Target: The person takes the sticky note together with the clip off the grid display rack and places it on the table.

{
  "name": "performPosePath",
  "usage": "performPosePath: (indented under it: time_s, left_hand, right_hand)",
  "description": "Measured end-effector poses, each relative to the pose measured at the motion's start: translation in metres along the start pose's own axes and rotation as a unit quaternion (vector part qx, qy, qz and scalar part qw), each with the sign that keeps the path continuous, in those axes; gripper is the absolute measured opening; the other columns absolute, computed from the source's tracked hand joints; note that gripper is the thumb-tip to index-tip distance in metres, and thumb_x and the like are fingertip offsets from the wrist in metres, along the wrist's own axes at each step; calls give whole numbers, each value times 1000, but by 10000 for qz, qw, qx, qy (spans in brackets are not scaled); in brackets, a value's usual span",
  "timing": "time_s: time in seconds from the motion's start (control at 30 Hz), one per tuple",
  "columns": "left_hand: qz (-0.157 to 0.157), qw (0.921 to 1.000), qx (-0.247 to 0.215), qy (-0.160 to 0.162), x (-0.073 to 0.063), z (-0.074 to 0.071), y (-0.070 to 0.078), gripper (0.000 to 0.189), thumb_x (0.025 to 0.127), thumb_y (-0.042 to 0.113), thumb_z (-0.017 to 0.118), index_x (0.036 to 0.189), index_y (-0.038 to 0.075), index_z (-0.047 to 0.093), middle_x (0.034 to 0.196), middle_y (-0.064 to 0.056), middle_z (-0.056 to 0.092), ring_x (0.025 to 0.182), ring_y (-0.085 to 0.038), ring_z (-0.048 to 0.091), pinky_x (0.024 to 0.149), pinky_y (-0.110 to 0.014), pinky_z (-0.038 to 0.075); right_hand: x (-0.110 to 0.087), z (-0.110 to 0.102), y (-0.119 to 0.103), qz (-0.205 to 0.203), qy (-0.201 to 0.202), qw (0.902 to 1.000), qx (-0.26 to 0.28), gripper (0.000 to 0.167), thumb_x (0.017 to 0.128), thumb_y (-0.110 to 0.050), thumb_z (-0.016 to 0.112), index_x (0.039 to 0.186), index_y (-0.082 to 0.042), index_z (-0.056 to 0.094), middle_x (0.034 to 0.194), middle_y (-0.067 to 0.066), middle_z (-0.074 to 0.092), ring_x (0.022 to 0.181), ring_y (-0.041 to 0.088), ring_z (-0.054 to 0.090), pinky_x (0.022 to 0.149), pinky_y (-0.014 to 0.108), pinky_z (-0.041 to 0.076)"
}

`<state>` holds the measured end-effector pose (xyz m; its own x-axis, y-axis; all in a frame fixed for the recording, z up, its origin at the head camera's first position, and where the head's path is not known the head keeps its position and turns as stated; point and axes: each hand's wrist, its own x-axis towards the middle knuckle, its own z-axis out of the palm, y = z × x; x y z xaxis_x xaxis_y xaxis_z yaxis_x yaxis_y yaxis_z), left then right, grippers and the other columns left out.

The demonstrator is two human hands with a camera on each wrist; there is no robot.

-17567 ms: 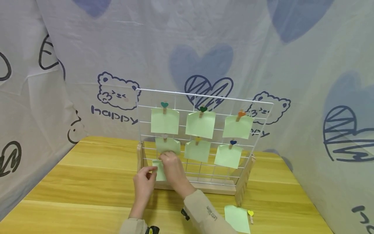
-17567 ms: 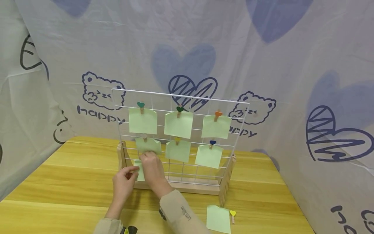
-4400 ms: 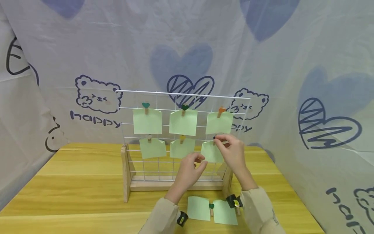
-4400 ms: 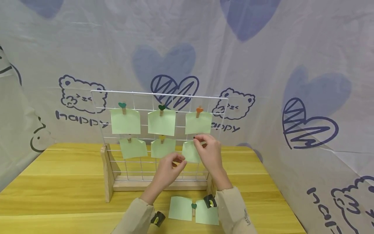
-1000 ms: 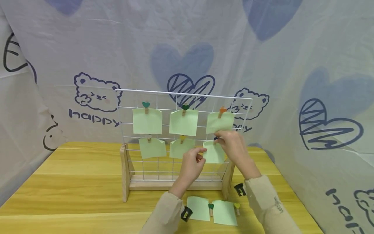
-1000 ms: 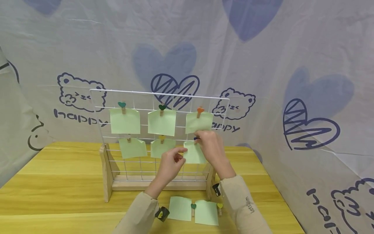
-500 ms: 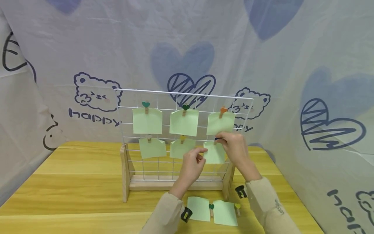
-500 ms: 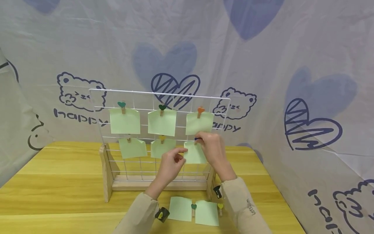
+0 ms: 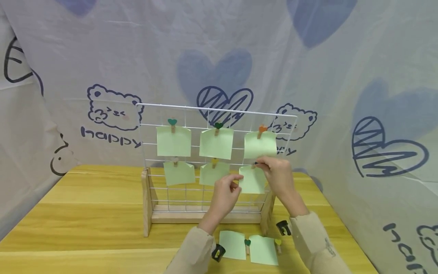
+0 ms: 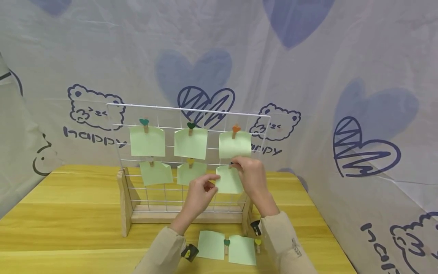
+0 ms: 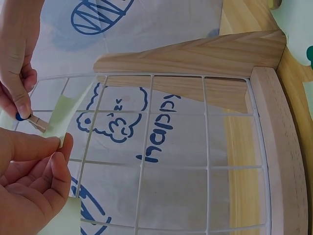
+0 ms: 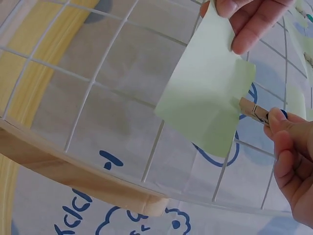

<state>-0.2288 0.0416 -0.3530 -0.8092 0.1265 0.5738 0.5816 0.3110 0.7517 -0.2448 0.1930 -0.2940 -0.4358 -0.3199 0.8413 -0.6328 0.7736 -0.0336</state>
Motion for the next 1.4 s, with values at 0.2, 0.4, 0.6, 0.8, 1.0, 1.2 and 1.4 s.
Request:
performPosePath:
  time_s: [0.2, 0.4, 0.6, 0.8, 1.0, 1.2, 1.4]
  left_hand:
    - [4, 10000, -53, 37, -3, 0, 2, 27, 73, -16, 59, 97, -5, 63, 87, -14, 63, 64, -16, 55, 57, -17, 45]
    - [-7, 10000, -29, 44, -4, -1, 3, 27, 73, -16, 59, 97, -5, 63, 90, -14, 63, 65, -16, 56, 57, -17, 46]
    - [-83, 9999, -64, 4, -7, -4, 3, 28, 73, -16, 59, 98, -4, 62, 90, -13, 62, 67, -16, 56, 58, -17, 46]
    - [-54, 10000, -28, 21, -10, -5, 3, 28, 72, -17, 60, 97, -4, 63, 88, -13, 62, 66, -16, 55, 57, -18, 46]
    - [-25, 10000, -29, 79, -14, -7, 2, 27, 72, -17, 59, 96, -5, 63, 90, -14, 62, 65, -16, 55, 57, -18, 46]
    - [-18, 9998, -125, 120, -19, -11, 2, 29, 71, -18, 58, 96, -5, 63, 91, -14, 62, 66, -16, 55, 57, -18, 46]
    - [-152, 9997, -106, 180, -23, -16, 1, 28, 73, -15, 60, 98, -4, 63, 91, -13, 63, 67, -15, 55, 59, -19, 47]
  right_hand:
    - [-3, -4, -2, 1, 203, 9998, 72, 11, 62, 5, 74, 70, 2, 67, 67, 12, 65, 57, 24, 62, 51, 31, 51]
    - [-5, -10, -8, 52, 339, 9993, 113, 11, 62, 6, 74, 69, 4, 66, 66, 14, 65, 56, 25, 62, 50, 31, 51]
    - [-8, -13, -12, 140, 373, 9990, 195, 11, 62, 8, 74, 70, 5, 66, 67, 15, 65, 56, 25, 63, 50, 29, 51]
    - [-14, -15, -17, 234, 445, 9980, 370, 13, 62, 8, 74, 71, 4, 67, 68, 13, 65, 55, 21, 62, 48, 28, 50]
    - [-18, -14, -19, 294, 378, 9979, 433, 14, 62, 8, 74, 71, 2, 66, 66, 11, 65, 48, 14, 55, 43, 22, 45]
    - [-20, -13, -21, 330, 329, 9968, 647, 15, 63, 8, 74, 73, 0, 66, 70, 9, 65, 54, 14, 58, 47, 19, 47]
    - [-23, -12, -23, 382, 486, 9942, 875, 18, 61, 11, 74, 74, 1, 66, 73, 11, 65, 59, 17, 61, 53, 15, 47]
